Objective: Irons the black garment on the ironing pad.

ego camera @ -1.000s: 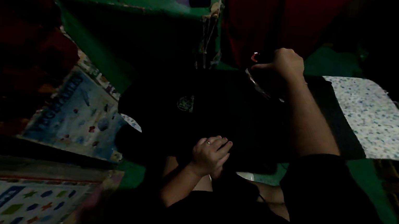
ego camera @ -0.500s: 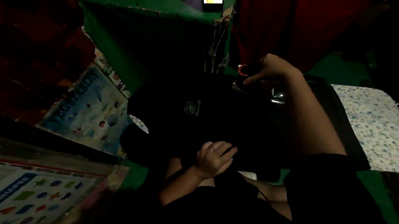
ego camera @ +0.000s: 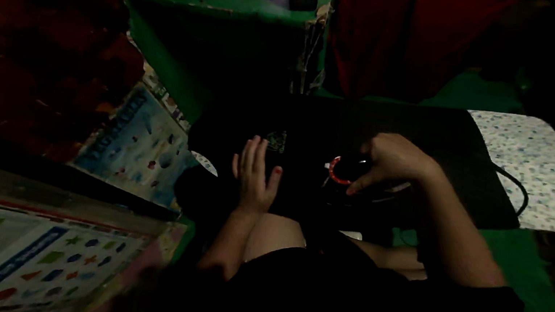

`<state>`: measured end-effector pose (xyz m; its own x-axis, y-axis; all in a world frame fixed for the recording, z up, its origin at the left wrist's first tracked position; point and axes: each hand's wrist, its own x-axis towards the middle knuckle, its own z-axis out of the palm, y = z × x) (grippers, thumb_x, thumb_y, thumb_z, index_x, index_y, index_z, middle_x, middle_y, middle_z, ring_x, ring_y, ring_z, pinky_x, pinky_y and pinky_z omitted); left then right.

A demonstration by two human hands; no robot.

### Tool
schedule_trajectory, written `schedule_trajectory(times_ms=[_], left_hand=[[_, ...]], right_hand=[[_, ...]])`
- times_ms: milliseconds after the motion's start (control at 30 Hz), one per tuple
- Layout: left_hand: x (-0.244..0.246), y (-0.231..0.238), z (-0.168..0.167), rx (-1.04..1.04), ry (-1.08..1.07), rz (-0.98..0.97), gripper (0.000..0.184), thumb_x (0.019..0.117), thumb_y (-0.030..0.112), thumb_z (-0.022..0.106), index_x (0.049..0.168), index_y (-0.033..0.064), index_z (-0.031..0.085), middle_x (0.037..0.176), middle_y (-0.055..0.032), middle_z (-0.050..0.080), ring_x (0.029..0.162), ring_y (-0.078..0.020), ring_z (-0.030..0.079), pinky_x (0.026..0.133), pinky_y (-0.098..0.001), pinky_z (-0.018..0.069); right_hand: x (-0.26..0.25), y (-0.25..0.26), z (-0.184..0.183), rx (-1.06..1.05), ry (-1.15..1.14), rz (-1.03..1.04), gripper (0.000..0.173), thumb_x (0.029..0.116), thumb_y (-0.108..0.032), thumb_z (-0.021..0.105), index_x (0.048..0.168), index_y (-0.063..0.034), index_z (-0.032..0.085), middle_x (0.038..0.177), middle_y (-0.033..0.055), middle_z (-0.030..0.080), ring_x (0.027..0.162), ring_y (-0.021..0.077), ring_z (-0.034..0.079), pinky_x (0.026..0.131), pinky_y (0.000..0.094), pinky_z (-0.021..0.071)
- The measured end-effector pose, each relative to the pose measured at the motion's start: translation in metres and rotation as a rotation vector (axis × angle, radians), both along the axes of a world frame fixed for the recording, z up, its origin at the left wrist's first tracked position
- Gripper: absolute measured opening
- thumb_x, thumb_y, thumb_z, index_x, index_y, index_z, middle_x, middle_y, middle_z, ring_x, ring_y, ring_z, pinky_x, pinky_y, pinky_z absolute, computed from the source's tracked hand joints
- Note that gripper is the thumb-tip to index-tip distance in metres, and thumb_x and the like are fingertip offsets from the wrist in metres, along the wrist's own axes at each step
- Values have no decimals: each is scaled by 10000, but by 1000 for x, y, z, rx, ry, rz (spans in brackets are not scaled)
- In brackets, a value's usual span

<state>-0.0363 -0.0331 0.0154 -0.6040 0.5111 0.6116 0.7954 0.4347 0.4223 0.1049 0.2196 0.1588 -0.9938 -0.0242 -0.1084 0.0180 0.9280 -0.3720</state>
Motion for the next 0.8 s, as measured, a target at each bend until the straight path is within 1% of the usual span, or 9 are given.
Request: schedule_trajectory(times_ms=[100, 167, 300, 433, 533, 667, 700, 733, 800], left_hand=[[-20, -14, 7, -205, -208, 239, 644, 1094, 414, 329, 1617, 43, 260, 1694, -201, 183, 1571, -418, 120, 1172, -751, 54], [-28, -17, 9, -285, -304, 325, 662, 1093, 407, 368, 1630, 49, 217, 1704, -217, 114, 1572, -444, 57, 1144, -789, 3], [-33, -11, 15, -392, -380, 347, 661, 1095, 410, 386, 1629, 56, 225, 1705, -203, 130, 1578, -424, 57, 1145, -785, -13], [-41, -4, 17, -413, -392, 349, 679, 1090, 437, 393, 1629, 60, 229, 1701, -201, 156, 1578, -416, 67, 1150, -776, -15], [-45, -1, 21, -433, -398, 365, 741, 1068, 508, 416, 1629, 60, 230, 1698, -203, 166, 1577, -419, 79, 1162, -765, -9], [-48, 1, 23, -466, -408, 372, 784, 1048, 565, 428, 1628, 71, 242, 1697, -206, 165, 1576, -424, 78, 1160, -768, -15], [-49, 1, 23, -471, -404, 372, 795, 1044, 574, 431, 1628, 69, 244, 1697, -208, 165, 1575, -428, 79, 1158, -771, -16], [-49, 1, 22, -478, -397, 373, 809, 1038, 586, 433, 1629, 67, 241, 1696, -209, 166, 1574, -431, 82, 1156, -771, -16], [-50, 1, 22, -485, -381, 372, 834, 1027, 607, 435, 1628, 62, 240, 1691, -220, 178, 1569, -442, 97, 1152, -776, -15]], right_hand=[[8, -8, -2, 2, -5, 3, 509, 694, -503, 921, 913, -70, 770, 766, 108, 711, 762, 314, 689, 742, 612, 532], [7, -9, -3, 15, -3, -14, 494, 695, -514, 917, 887, -85, 762, 746, 91, 702, 739, 293, 680, 716, 587, 525], [-7, -8, -2, 56, 33, -109, 534, 740, -557, 880, 944, -76, 771, 813, 119, 726, 804, 327, 699, 757, 603, 531], [-36, -13, 1, 91, 64, -240, 568, 798, -573, 835, 972, -42, 738, 877, 160, 722, 878, 365, 701, 792, 620, 527], [-64, -11, 3, 88, 68, -315, 570, 815, -601, 808, 1017, -72, 741, 939, 156, 731, 937, 372, 702, 824, 638, 525], [-103, 1, 6, 102, 73, -361, 578, 836, -637, 765, 1169, -164, 757, 1066, 135, 748, 1035, 359, 701, 875, 649, 525], [-112, 3, 9, 96, 64, -384, 581, 844, -630, 763, 1162, -145, 751, 1072, 148, 741, 1046, 368, 696, 881, 651, 520], [-121, 5, 12, 91, 57, -415, 584, 849, -620, 763, 1096, -92, 730, 1043, 175, 724, 1028, 389, 687, 860, 654, 514], [-140, 11, 14, 94, 51, -483, 596, 856, -624, 755, 1036, -57, 724, 1034, 193, 719, 1031, 400, 687, 851, 656, 520]])
